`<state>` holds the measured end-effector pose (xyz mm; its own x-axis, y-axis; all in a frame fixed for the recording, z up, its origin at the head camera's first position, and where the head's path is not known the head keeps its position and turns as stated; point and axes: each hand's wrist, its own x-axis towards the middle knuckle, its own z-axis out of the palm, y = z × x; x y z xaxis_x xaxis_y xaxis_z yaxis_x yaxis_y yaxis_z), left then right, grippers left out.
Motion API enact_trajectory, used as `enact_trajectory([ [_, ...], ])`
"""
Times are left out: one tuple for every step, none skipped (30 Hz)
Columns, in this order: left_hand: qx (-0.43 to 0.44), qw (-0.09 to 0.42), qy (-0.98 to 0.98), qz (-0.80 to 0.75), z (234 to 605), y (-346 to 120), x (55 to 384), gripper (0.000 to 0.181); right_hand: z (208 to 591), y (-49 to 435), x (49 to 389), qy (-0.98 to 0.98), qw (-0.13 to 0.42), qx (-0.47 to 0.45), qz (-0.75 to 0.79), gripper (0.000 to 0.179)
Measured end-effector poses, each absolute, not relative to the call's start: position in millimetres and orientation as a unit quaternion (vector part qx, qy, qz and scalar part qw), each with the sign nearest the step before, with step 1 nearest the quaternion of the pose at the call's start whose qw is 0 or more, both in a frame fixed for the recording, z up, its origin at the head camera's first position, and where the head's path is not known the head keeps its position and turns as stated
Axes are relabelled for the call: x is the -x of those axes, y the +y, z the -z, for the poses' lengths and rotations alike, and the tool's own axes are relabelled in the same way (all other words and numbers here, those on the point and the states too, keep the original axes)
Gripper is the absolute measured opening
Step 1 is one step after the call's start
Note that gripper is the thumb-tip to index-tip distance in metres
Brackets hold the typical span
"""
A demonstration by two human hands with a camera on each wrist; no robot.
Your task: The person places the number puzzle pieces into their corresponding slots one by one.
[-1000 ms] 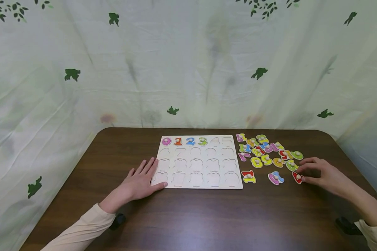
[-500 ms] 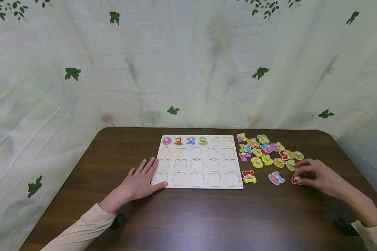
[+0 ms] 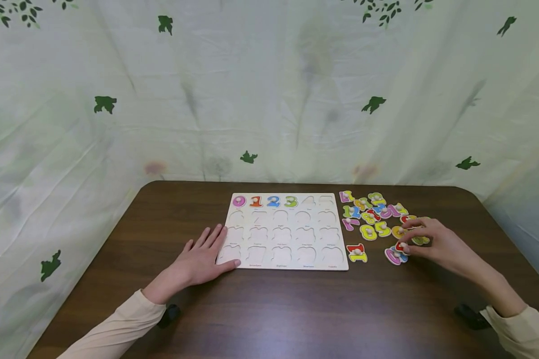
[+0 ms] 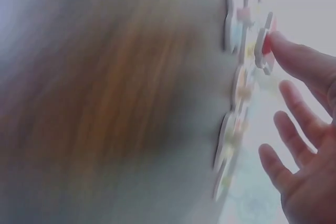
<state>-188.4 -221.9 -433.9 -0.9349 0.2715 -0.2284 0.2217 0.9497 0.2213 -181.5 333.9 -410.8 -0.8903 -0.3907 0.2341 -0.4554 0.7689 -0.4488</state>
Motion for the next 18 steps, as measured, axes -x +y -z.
enact_trajectory([
  [-0.125, 0.129, 0.979, -0.097, 435, -222, 189, 0.11, 410, 330, 183, -0.936, 0.061, -0.228, -0.262, 0.018],
  [-0.125, 0.128, 0.979, -0.096, 436, -222, 189, 0.11, 410, 326, 186, -0.934, 0.059, -0.23, -0.265, 0.018],
  [-0.124, 0.128, 0.979, -0.096, 436, -223, 189, 0.11, 409, 322, 188, -0.932, 0.058, -0.235, -0.269, 0.017],
  [-0.124, 0.128, 0.979, -0.096, 437, -223, 189, 0.11, 409, 318, 190, -0.931, 0.057, -0.238, -0.272, 0.017],
  [-0.124, 0.127, 0.979, -0.095, 437, -223, 190, 0.11, 408, 314, 192, -0.928, 0.057, -0.244, -0.276, 0.017],
  [-0.125, 0.127, 0.98, -0.094, 438, -223, 190, 0.11, 408, 310, 194, -0.926, 0.058, -0.249, -0.277, 0.017],
  [-0.125, 0.127, 0.98, -0.093, 438, -223, 190, 0.11, 407, 305, 197, -0.924, 0.058, -0.256, -0.28, 0.017],
  [-0.125, 0.126, 0.98, -0.092, 438, -223, 189, 0.11, 407, 301, 199, -0.922, 0.058, -0.26, -0.281, 0.016],
  [-0.126, 0.125, 0.98, -0.092, 437, -223, 189, 0.11, 406, 296, 202, -0.92, 0.054, -0.263, -0.287, 0.016],
  [-0.126, 0.124, 0.98, -0.092, 438, -223, 189, 0.11, 406, 292, 204, -0.92, 0.049, -0.26, -0.289, 0.014],
  [-0.127, 0.123, 0.98, -0.093, 437, -223, 188, 0.11, 405, 287, 206, -0.921, 0.043, -0.258, -0.289, 0.013],
  [-0.127, 0.122, 0.98, -0.093, 437, -223, 188, 0.11, 404, 283, 208, -0.922, 0.038, -0.254, -0.29, 0.012],
  [-0.127, 0.122, 0.98, -0.094, 437, -223, 188, 0.11, 404, 279, 211, -0.922, 0.029, -0.25, -0.293, 0.011],
  [-0.127, 0.121, 0.98, -0.095, 437, -223, 188, 0.11, 403, 275, 213, -0.925, 0.022, -0.241, -0.293, 0.009],
  [-0.126, 0.12, 0.98, -0.095, 438, -223, 188, 0.11, 402, 271, 215, -0.927, 0.016, -0.236, -0.293, 0.009],
  [-0.126, 0.12, 0.98, -0.096, 438, -223, 189, 0.11, 401, 268, 217, -0.928, 0.013, -0.232, -0.291, 0.008],
  [-0.126, 0.12, 0.98, -0.096, 438, -223, 189, 0.11, 401, 264, 219, -0.927, 0.013, -0.231, -0.294, 0.008],
  [-0.125, 0.121, 0.98, -0.095, 438, -223, 189, 0.11, 400, 261, 221, -0.927, 0.014, -0.23, -0.296, 0.008],
])
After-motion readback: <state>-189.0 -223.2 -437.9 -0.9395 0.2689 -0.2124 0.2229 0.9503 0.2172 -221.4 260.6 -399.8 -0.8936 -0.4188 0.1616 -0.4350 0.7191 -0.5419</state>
